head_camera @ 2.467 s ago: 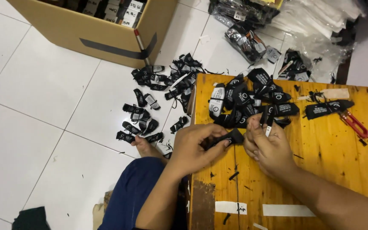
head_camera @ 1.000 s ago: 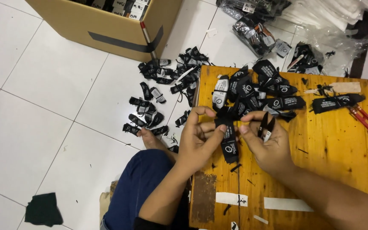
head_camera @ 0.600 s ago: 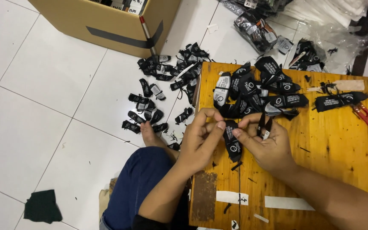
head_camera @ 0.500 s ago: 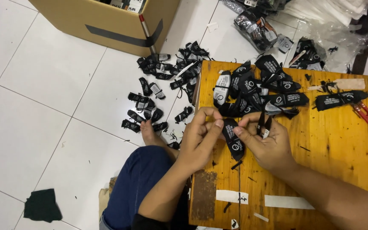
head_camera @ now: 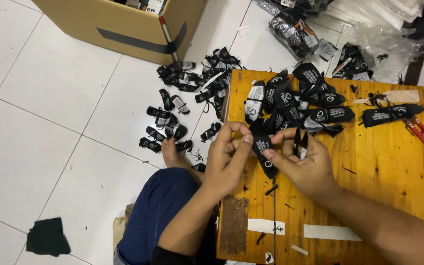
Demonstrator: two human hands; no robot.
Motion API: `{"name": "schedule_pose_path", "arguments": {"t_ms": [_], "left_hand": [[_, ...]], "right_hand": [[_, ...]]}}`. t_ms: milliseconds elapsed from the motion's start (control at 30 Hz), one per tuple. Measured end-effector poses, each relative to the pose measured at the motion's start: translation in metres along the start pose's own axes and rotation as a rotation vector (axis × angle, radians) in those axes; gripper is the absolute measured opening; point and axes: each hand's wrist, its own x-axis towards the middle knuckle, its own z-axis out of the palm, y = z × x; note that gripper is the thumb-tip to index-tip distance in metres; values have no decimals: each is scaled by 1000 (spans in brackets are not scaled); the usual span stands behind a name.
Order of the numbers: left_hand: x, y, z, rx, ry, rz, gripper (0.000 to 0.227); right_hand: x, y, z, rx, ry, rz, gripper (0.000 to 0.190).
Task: Trimming excess threads from fabric labels using thread nippers
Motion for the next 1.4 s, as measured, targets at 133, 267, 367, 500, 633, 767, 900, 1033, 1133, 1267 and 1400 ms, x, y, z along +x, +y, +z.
{"name": "schedule_pose_path", "arguments": {"t_ms": [133,267,367,500,633,767,900,1033,1133,1267,1400], "left_hand": [[-2,-5,-3,-16,9,4,9],[-4,-11,-6,86,-9,24,9],[-4,-6,-5,125,-26,37,9],[-4,0,-5,107,-23,31,11],[-3,-3,-5,106,4,40,12],[-2,-1,-4,118,18,43,12],[2,12,2,-38,-162,17,31],[1,10,-3,-97,-288,21,42],[1,2,-6,-43,-236,16,28],[5,7,-4,-98,-158,-22,20],[4,6,-1,-156,-82,-20,18]], "right_hand": [[1,-6,2,-18,9,-14,17],[2,-8,2,-53,35,-20,18],[3,-9,2,-67,40,-6,15],[2,-17,4,-6,68,11,11],[3,-18,5,-13,68,4,10],[2,-16,4,14,58,1,10],[3,-15,2,39,58,-12,10],[1,-18,-1,43,90,-12,11],[3,-24,1,131,105,-15,10],[3,-24,0,158,88,-57,8],[4,-23,1,175,36,-152,5]]}}
